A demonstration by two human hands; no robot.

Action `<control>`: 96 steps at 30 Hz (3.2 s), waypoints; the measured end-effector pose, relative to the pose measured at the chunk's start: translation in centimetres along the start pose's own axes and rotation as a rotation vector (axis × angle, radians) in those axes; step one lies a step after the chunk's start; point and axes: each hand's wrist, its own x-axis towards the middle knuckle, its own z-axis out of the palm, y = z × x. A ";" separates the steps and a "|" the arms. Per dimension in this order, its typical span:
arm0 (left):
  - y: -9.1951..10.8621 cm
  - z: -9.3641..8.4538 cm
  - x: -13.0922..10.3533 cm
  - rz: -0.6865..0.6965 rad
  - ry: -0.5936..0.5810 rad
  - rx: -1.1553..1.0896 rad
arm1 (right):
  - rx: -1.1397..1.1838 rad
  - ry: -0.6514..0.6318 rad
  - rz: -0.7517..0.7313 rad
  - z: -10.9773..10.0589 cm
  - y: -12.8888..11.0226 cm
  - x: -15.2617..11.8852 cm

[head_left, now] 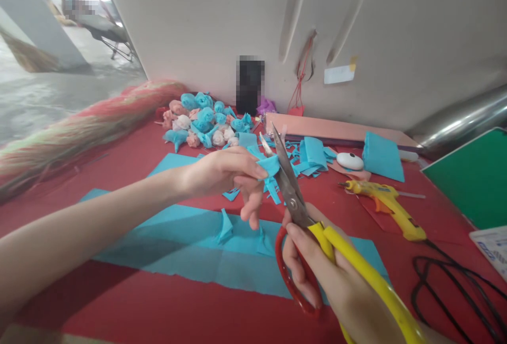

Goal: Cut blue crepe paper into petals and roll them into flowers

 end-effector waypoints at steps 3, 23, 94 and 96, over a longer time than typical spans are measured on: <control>0.1 -0.3 -0.1 -0.028 -0.054 -0.036 | -0.029 0.026 -0.043 0.1 0.1 0.0; -0.6 -1.6 0.1 -0.206 -0.146 -0.166 | -0.164 -0.057 -0.053 -0.8 1.1 1.2; -2.0 3.4 0.3 -0.180 -0.179 0.311 | -0.012 -0.174 -0.281 -3.7 -1.3 1.8; -2.1 3.4 0.2 -0.173 -0.183 0.337 | -0.040 -0.180 -0.302 -3.7 -1.2 1.8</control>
